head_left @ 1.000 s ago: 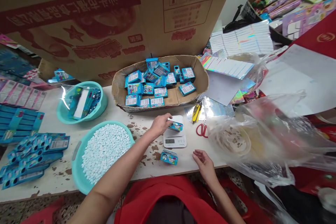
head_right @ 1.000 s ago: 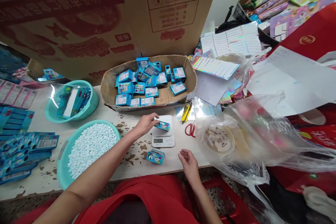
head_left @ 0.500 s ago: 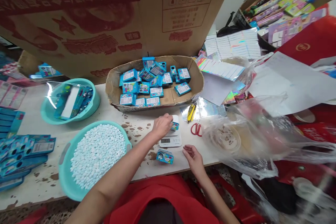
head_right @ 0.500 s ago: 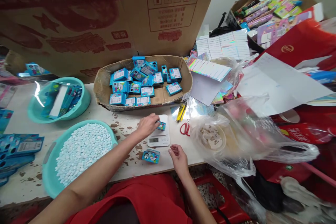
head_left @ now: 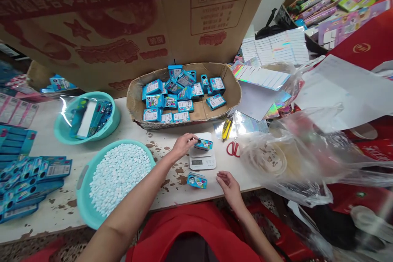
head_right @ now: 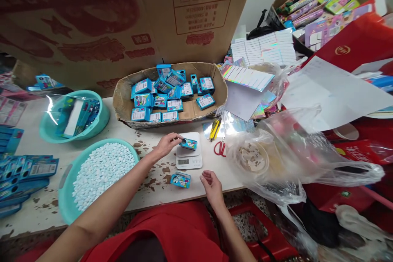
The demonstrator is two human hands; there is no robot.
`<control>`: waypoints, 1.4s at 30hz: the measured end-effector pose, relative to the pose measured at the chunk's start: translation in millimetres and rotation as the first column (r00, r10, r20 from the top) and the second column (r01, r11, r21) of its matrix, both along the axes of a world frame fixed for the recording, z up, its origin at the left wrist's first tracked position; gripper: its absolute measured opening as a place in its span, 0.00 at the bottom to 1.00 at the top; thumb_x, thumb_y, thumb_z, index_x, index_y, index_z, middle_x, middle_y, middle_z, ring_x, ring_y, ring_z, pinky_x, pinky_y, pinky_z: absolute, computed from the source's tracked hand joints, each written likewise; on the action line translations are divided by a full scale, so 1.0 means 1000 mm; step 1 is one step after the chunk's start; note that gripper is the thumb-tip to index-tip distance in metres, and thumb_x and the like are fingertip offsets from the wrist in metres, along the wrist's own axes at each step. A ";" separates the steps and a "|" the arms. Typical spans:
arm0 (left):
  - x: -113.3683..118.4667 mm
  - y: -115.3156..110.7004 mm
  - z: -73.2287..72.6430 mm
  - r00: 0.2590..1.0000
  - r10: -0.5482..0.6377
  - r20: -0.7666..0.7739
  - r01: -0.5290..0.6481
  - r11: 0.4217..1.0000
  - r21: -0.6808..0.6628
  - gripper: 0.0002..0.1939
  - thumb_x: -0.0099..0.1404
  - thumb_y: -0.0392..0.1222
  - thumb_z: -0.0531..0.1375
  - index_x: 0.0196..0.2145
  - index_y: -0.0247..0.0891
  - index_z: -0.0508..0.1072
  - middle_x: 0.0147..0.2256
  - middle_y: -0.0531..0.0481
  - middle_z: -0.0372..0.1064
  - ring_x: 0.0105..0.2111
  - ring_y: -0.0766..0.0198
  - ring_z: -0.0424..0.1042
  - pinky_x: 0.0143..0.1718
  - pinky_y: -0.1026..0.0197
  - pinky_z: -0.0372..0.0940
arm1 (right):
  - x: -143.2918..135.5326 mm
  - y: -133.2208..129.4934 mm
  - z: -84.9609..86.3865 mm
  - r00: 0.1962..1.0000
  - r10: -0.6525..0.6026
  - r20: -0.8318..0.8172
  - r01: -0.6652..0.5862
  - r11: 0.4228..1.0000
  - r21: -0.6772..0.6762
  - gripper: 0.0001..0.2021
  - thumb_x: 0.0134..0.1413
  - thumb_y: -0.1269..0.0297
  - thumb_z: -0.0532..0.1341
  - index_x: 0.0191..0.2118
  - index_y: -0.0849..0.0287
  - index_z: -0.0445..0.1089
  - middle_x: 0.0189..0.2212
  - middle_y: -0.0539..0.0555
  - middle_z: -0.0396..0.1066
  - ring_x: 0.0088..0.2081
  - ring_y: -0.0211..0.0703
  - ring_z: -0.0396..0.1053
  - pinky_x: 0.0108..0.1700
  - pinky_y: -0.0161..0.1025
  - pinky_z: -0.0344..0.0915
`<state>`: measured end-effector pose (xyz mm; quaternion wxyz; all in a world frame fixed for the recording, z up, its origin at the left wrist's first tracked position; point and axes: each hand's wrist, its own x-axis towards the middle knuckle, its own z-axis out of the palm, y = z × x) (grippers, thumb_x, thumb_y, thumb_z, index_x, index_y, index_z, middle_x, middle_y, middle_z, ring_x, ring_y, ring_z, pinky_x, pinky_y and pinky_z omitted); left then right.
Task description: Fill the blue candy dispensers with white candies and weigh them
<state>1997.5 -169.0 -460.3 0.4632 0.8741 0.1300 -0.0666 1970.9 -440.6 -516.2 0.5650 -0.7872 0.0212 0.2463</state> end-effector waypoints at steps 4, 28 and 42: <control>-0.002 -0.005 0.003 0.990 -0.110 -0.086 0.125 0.972 0.198 0.14 0.62 0.48 0.55 0.45 0.46 0.71 0.37 0.52 0.66 0.34 0.63 0.68 0.34 0.63 0.59 | -0.001 -0.003 0.005 0.997 0.069 -0.018 -0.069 0.998 -0.006 0.17 0.41 0.57 0.62 0.39 0.59 0.68 0.38 0.60 0.74 0.40 0.51 0.71 0.45 0.50 0.67; -0.378 0.223 -0.044 0.128 0.977 -0.173 -0.724 0.211 0.657 0.22 0.57 0.58 0.47 0.41 0.44 0.69 0.28 0.47 0.68 0.43 0.39 0.67 0.38 0.43 0.63 | -0.039 0.061 0.030 0.964 0.258 0.059 -0.254 0.964 -0.073 0.24 0.35 0.51 0.70 0.38 0.59 0.70 0.36 0.56 0.75 0.38 0.51 0.72 0.44 0.46 0.68; -0.276 0.152 -0.016 0.572 0.811 0.118 -0.771 0.484 0.413 0.13 0.56 0.52 0.48 0.36 0.54 0.69 0.37 0.57 0.71 0.43 0.47 0.68 0.40 0.47 0.62 | -0.060 0.088 0.006 0.970 0.126 0.209 -0.108 0.990 -0.092 0.20 0.35 0.53 0.69 0.36 0.56 0.70 0.34 0.53 0.74 0.36 0.49 0.72 0.40 0.44 0.69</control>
